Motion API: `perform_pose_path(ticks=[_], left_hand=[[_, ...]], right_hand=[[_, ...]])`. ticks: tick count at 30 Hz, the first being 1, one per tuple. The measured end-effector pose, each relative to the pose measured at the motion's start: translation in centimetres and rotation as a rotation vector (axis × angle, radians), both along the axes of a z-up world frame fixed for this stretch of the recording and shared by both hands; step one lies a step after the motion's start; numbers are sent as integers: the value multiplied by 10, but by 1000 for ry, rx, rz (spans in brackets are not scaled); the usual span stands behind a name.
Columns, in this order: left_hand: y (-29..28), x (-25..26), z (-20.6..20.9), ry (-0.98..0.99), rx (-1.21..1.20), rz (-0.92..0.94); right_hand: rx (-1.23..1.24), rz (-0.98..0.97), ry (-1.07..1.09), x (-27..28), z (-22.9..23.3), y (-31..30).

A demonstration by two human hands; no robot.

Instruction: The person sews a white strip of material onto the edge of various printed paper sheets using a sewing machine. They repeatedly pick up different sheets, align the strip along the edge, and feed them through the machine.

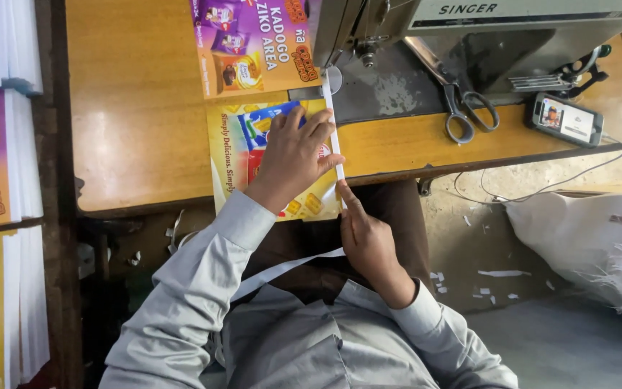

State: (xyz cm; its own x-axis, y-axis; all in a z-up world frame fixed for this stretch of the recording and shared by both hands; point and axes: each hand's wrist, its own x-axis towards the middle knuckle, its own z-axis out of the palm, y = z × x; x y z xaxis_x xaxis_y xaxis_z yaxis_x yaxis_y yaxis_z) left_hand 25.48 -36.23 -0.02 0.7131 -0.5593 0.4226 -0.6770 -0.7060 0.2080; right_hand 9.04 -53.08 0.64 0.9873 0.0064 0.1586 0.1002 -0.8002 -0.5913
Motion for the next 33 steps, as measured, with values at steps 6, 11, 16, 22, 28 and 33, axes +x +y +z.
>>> perform_pose_path(ticks=[6, 11, 16, 22, 28, 33], left_hand=[[2, 2, -1, -4, 1, 0], [1, 0, 6, 2, -16, 17], [1, 5, 1, 11, -27, 20], [0, 4, 1, 26, 24, 3], [-3, 11, -5, 67, 71, -39], [-4, 5, 17, 146, 128, -47]], right_hand=[[-2, -3, -6, 0, -8, -2], [16, 13, -18, 2, 7, 3], [21, 15, -9, 1, 6, 1], [31, 12, -2, -1, 1, -2], [-36, 33, 3, -1, 2, -4], [-20, 42, 24, -2, -7, -6]])
